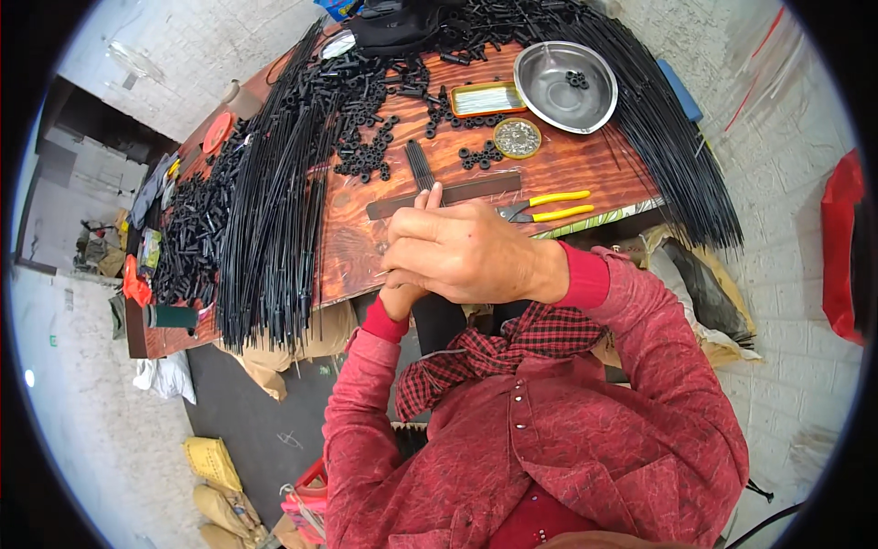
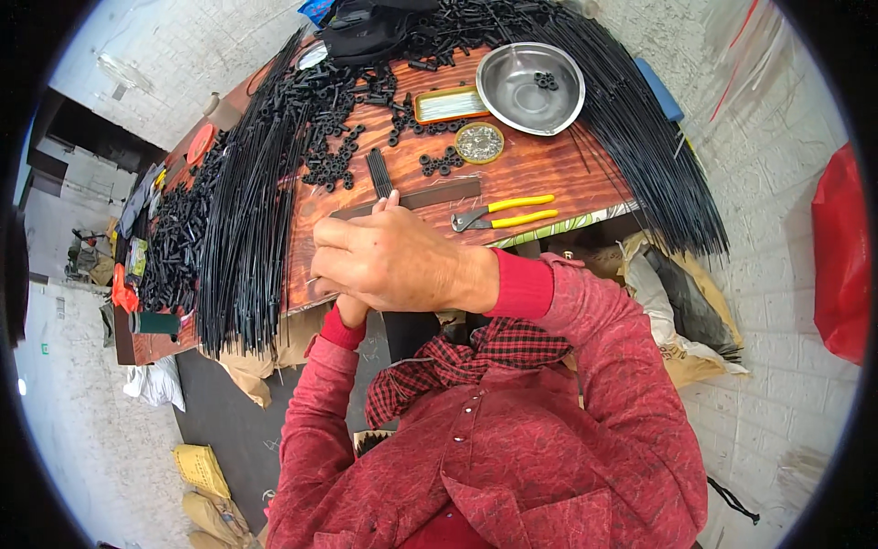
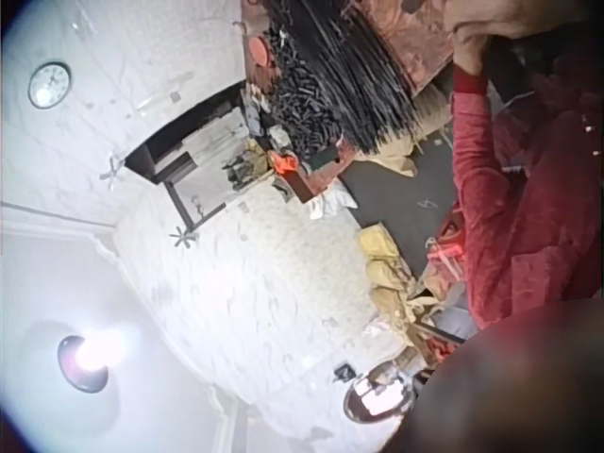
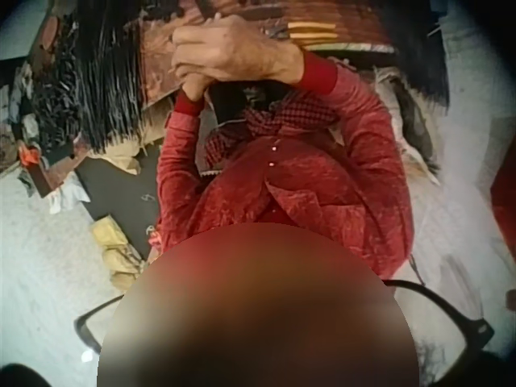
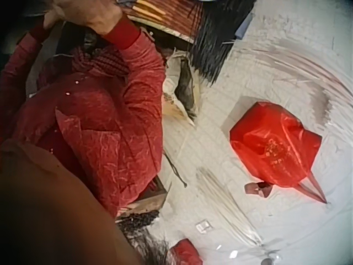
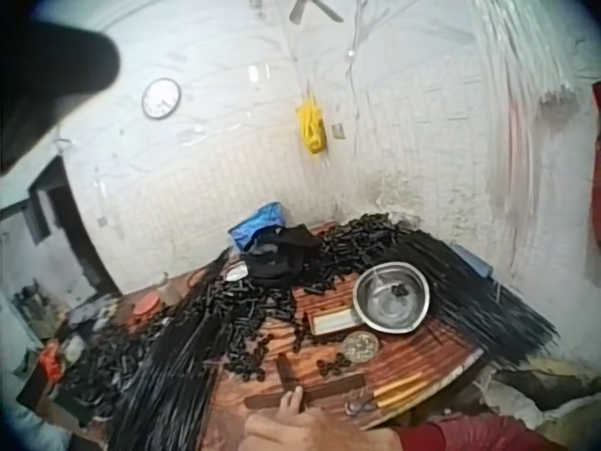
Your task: Assembling industrial wire bundles by attaching plastic clips and measuring with a ruler.
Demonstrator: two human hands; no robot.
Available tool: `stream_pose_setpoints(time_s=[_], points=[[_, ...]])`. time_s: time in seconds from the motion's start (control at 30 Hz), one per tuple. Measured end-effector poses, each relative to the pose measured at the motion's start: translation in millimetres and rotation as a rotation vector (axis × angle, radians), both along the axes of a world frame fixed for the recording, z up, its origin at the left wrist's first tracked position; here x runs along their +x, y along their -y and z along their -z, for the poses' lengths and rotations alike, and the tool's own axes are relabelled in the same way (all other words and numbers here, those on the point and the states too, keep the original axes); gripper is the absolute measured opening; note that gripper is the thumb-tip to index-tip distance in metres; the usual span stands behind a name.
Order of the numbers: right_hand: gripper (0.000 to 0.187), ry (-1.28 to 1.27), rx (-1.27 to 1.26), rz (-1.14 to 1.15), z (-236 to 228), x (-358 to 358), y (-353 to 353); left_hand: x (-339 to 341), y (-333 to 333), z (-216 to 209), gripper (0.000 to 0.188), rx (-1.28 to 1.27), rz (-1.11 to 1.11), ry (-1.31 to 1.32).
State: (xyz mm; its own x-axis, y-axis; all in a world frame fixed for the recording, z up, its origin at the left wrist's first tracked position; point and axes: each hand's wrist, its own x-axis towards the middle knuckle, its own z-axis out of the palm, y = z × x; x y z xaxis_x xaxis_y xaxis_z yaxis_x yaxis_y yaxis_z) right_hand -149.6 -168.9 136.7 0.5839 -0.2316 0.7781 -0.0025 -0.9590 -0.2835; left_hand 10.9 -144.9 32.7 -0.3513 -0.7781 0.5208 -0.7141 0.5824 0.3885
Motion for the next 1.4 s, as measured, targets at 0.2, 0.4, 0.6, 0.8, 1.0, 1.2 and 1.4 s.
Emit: stream_pose_setpoints(time_s=[0.2,0.4,0.6,0.8,1.0,1.2,1.4], points=[[0.014,-0.019,0.014,-0.021,-2.7,5.4,4.7,5.4,1.8,19.1,0.06,0.027,-0.222,0.333],[0.024,-0.114,-0.066,0.064,-0.2,14.8,16.6,29.1,14.7,123.5,0.061,-0.192,-0.129,0.549],[0.031,-0.177,-0.1,0.098,-2.9,22.1,16.8,57.8,7.3,218.8,0.063,-0.415,-0.049,0.774],[0.027,-0.201,-0.087,0.18,-8.7,-8.8,17.7,69.0,-41.4,172.0,0.063,0.314,0.029,0.112],[0.035,-0.261,-0.102,0.111,-14.2,-6.0,19.4,59.7,-11.3,155.4,0.07,0.568,0.14,-0.226],[0.034,-0.036,0.164,0.184,-8.7,-57.7,71.5,4.0,14.4,51.4,0.086,0.288,0.034,0.143],[0.017,-0.362,0.166,0.561,59.6,-107.7,134.5,3.5,18.7,35.2,0.106,0.158,-0.027,0.183]])
